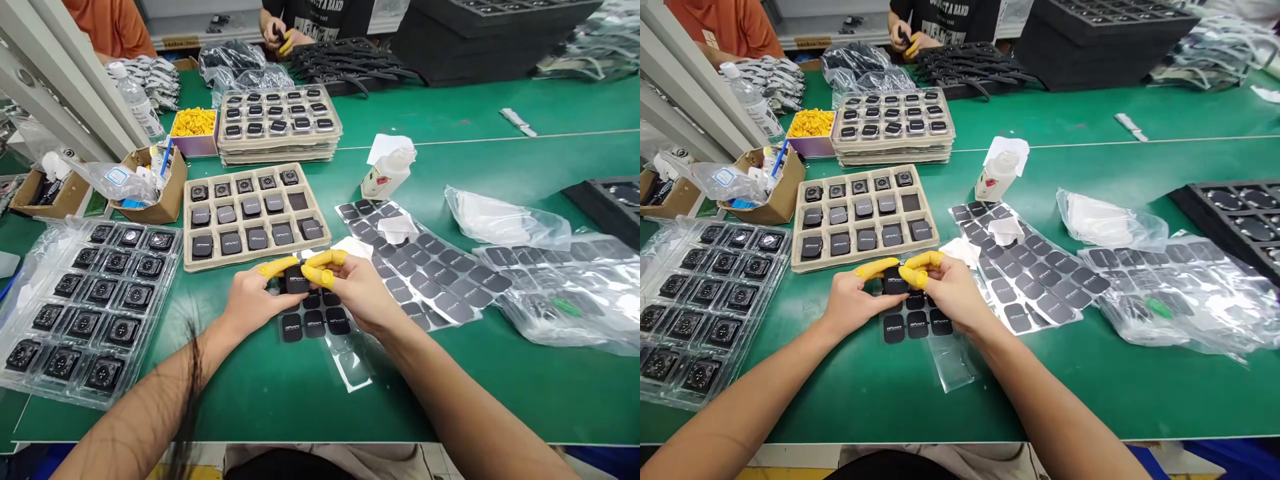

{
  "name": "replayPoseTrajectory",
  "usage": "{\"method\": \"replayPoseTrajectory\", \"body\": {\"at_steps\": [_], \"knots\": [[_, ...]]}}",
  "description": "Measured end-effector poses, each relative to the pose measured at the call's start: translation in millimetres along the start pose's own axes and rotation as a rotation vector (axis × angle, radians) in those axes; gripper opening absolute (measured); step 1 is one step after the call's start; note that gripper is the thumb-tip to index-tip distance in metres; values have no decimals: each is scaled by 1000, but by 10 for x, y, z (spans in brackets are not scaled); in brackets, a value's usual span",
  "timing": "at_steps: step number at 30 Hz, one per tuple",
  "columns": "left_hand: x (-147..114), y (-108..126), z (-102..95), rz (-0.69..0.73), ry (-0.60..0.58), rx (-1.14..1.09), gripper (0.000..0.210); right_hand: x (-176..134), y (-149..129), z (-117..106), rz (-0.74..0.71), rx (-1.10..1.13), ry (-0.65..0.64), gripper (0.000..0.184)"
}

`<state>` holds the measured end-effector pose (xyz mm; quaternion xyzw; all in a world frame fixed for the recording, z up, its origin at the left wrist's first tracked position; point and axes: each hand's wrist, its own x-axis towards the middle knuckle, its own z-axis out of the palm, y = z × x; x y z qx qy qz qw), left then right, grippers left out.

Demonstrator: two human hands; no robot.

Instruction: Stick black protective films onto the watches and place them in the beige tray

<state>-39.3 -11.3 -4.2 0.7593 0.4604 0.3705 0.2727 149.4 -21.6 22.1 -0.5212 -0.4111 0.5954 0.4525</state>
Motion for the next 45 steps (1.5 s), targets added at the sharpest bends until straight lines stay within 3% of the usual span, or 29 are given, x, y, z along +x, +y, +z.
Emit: {"method": "replayPoseTrajectory", "body": {"at_steps": [3,22,38,45], "knots": [[7,13,-3,-6,-26,-4,50,21,29,0,64,45,24,38],[13,31,7,-33,-37,-32,51,32,48,-25,96,50,66,38],[6,-16,18,36,-7,20,50,31,69,-18,79,57,92,39],[10,-19,14,35,-37,31,48,20,62,-32,32,-41,58,41]]}}
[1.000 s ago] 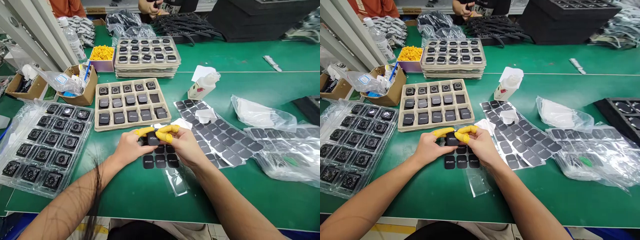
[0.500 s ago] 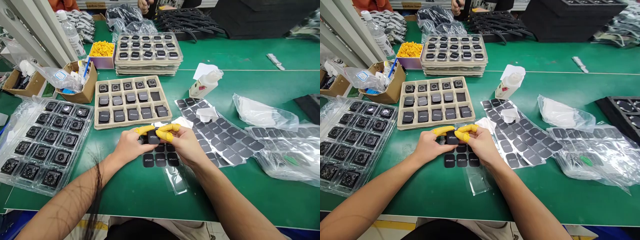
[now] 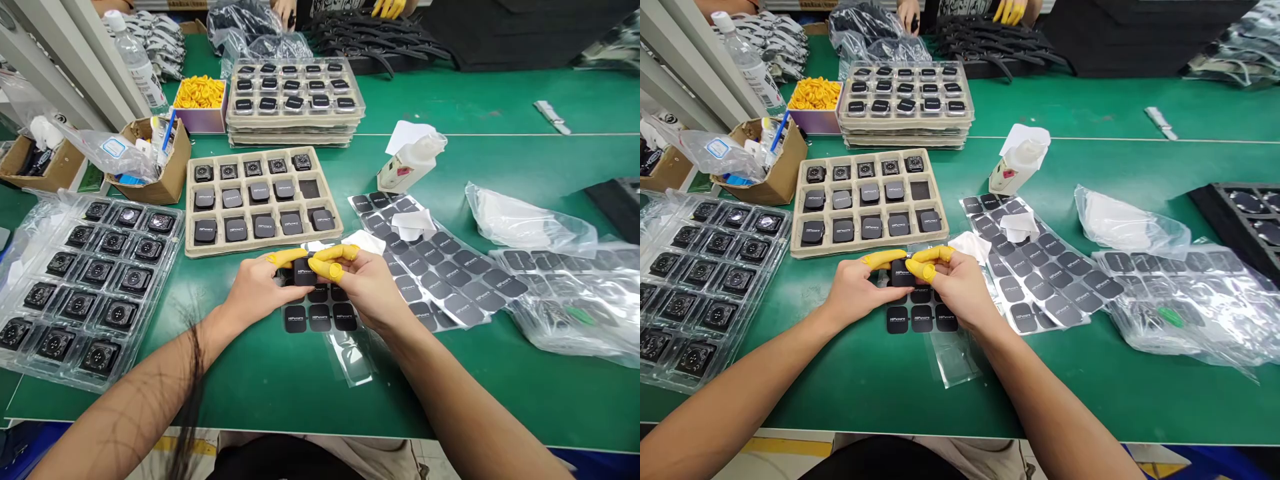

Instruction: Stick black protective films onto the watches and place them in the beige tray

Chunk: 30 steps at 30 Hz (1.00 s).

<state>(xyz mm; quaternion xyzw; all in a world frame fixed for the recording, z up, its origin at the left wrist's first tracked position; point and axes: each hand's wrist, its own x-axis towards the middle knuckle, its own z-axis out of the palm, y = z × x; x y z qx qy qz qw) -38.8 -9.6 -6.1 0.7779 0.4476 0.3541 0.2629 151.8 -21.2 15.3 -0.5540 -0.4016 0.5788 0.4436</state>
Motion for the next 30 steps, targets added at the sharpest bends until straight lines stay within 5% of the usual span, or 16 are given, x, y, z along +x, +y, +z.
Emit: {"method": "replayPoseTrajectory", "body": {"at_steps": [6,9,14,21,25,30], "knots": [[10,3,-8,-120,2,-6,48,-43,-101,-172,-132,-383,80,67],[15,-2,-12,-81,-29,-108,48,-21,-47,-78,-71,-251,-99,81],[32,-3,-21,-124,-71,-167,51,39,131,126,1,-26,-113,55],[27,-36,-13,-149,-32,-188,56,10,52,42,-89,-114,-75,47],[21,-62,10,-171,7,-277,54,576,-247,-159,-289,-241,195,37],[-5,-104,42,-134,12,-284,44,1522,-560,-207,-427,-873,101,32]]}}
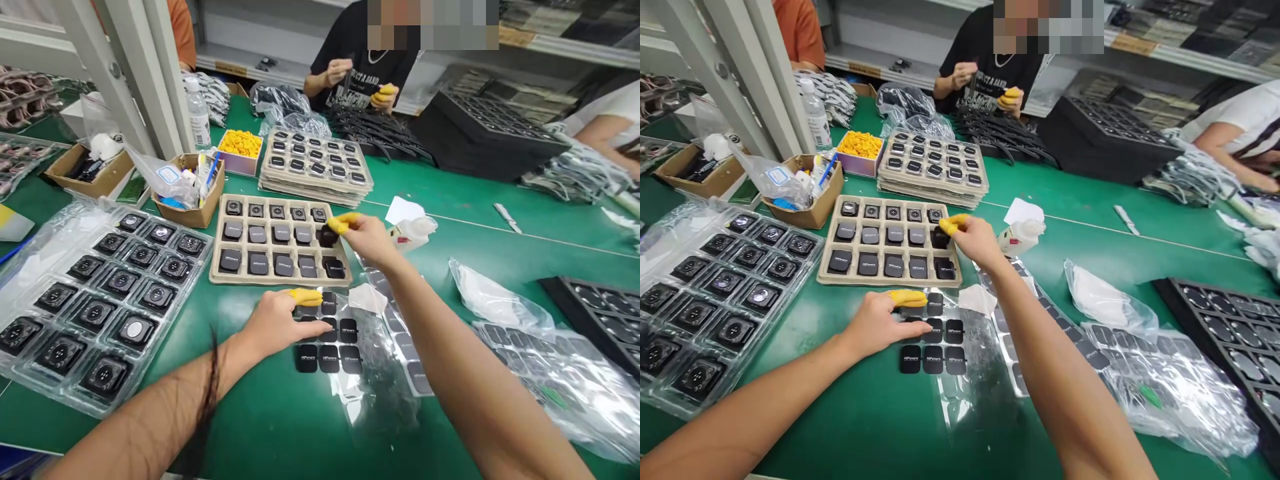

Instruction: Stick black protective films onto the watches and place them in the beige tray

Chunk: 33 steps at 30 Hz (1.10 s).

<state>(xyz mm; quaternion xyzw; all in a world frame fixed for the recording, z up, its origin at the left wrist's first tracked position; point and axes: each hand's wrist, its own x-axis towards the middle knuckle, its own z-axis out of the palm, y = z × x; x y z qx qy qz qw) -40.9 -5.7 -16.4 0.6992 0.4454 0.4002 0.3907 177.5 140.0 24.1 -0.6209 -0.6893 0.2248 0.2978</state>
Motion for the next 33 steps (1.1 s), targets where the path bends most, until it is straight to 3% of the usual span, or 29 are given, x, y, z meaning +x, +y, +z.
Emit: {"method": "replayPoseTrajectory", "body": {"at_steps": [3,5,10,15,17,19,21,23,26,29,33], "knots": [[-13,-15,5,2,12,-8,43,297,27,70,-98,-372,3,33],[-14,-11,1,9,1,-16,44,444,13,121,-104,-472,9,38],[-7,15,-22,-18,-25,-15,40,793,-67,240,-70,-489,-171,33],[-6,34,-28,-53,-35,-33,37,820,-151,161,-23,-393,-148,37],[-3,44,-35,-71,-35,-42,34,600,-205,82,-24,-336,-103,41],[4,60,-47,-96,-46,-42,34,185,-268,25,-13,-148,-61,43],[10,79,-62,-130,-72,-25,41,-390,-331,24,17,300,-7,44],[15,95,-75,-152,-104,0,55,-996,-390,87,106,594,62,32],[20,100,-81,-141,-138,11,69,-1635,-460,240,141,678,92,16],[24,81,-75,-143,-121,-12,63,-1794,-485,351,100,662,31,11],[36,69,-86,-140,-134,-41,53,-1697,-409,377,115,656,-14,14]]}}
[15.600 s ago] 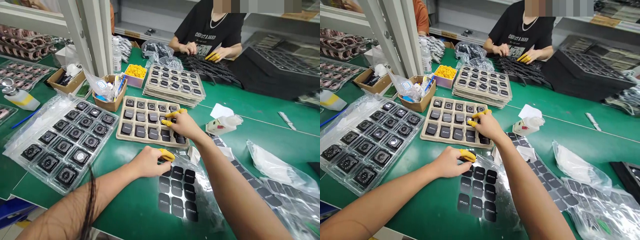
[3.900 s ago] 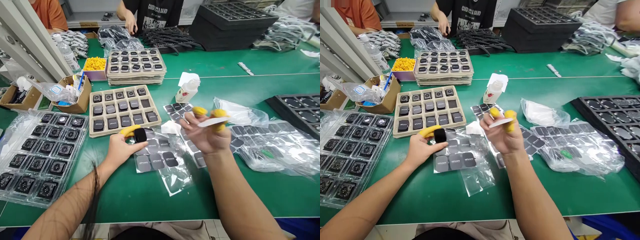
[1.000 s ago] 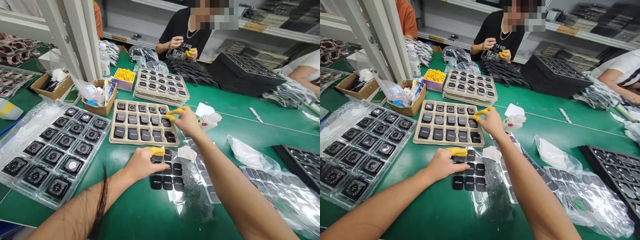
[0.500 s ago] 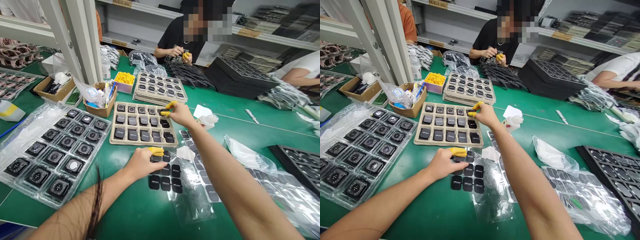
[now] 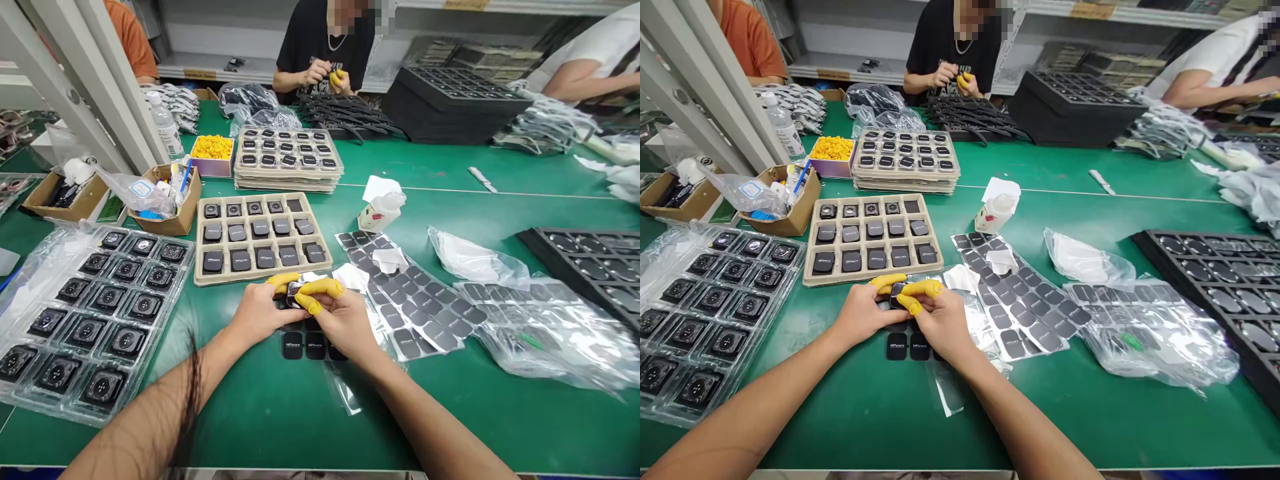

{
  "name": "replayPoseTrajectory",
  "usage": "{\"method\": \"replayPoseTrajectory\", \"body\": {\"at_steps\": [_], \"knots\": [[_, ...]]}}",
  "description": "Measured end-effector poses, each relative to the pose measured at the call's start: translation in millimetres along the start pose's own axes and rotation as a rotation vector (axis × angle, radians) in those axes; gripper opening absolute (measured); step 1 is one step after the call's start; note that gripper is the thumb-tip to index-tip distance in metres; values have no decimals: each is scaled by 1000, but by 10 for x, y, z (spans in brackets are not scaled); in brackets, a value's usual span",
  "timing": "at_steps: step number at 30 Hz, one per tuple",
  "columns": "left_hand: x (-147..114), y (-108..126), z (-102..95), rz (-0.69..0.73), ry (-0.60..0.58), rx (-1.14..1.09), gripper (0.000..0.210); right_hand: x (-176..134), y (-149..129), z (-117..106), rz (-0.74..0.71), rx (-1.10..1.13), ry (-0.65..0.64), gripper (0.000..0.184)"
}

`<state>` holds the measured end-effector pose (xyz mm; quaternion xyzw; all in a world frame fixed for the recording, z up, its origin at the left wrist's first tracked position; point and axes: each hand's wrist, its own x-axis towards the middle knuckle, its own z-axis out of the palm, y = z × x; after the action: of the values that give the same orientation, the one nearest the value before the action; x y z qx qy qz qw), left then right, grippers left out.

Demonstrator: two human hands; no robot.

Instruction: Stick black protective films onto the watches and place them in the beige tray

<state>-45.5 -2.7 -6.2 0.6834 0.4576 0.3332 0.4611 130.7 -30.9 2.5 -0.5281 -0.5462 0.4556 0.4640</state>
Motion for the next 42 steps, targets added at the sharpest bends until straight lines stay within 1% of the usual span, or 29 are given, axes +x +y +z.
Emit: {"method": "replayPoseTrajectory", "body": {"at_steps": [2,4,6,8,10,11,12,13,14,15,16,17,18,20,22,23,24,25,26,28,29,30,32,33,34,37,39,40,42], "knots": [[10,10,-26,14,-60,-5,54,18,48,-35,26,-61,-12,14],[24,20,-57,21,-131,-20,58,5,88,-50,38,-126,-17,14],[40,20,-81,18,-175,-25,60,-10,90,-41,40,-149,-17,15],[50,9,-85,19,-175,-4,58,-3,36,-32,33,-131,-32,16],[52,-10,-72,24,-150,23,57,29,-54,-71,20,-92,6,16],[50,-19,-63,25,-139,32,57,48,-97,-122,-4,-69,72,16],[46,-24,-55,20,-127,36,58,61,-126,-197,-45,-51,181,16],[41,-25,-50,7,-115,31,59,62,-137,-294,-104,-47,324,16],[35,-17,-49,-13,-106,15,60,44,-124,-407,-177,-76,467,16],[28,-1,-54,-35,-100,-18,60,5,-88,-528,-252,-143,580,16],[20,25,-63,-52,-99,-71,60,-56,-35,-652,-312,-256,626,14],[11,58,-75,-58,-105,-140,61,-135,28,-772,-340,-402,577,11],[1,95,-88,-56,-118,-214,62,-225,89,-885,-338,-536,457,9],[-22,167,-104,-40,-149,-341,68,-398,164,-1087,-294,-706,131,14],[-45,208,-92,-37,-165,-410,71,-491,136,-1247,-247,-762,-151,23],[-55,212,-73,-42,-157,-421,71,-490,88,-1303,-226,-767,-249,29],[-63,206,-47,-48,-138,-418,71,-451,29,-1335,-202,-766,-295,33],[-69,193,-17,-57,-107,-401,70,-377,-29,-1340,-175,-763,-272,33],[-73,175,14,-71,-69,-371,69,-274,-74,-1315,-148,-764,-183,32],[-78,138,67,-103,5,-292,68,-21,-98,-1183,-102,-811,116,34],[-79,123,86,-116,31,-260,68,104,-75,-1091,-81,-865,219,36],[-79,113,98,-124,47,-239,68,212,-35,-997,-66,-920,235,37],[-79,104,107,-126,55,-232,69,343,62,-847,-38,-988,202,31],[-79,104,107,-126,52,-236,68,361,104,-807,-39,-986,185,28],[-77,106,104,-128,49,-237,67,350,133,-795,-58,-965,201,28],[-70,108,96,-138,46,-221,64,219,134,-877,-221,-911,380,32],[-63,100,94,-148,45,-221,64,111,91,-957,-314,-930,478,34],[-61,93,94,-153,42,-228,65,60,69,-987,-333,-948,484,31],[-58,75,96,-159,35,-237,65,-39,45,-1017,-313,-964,440,26]]}}
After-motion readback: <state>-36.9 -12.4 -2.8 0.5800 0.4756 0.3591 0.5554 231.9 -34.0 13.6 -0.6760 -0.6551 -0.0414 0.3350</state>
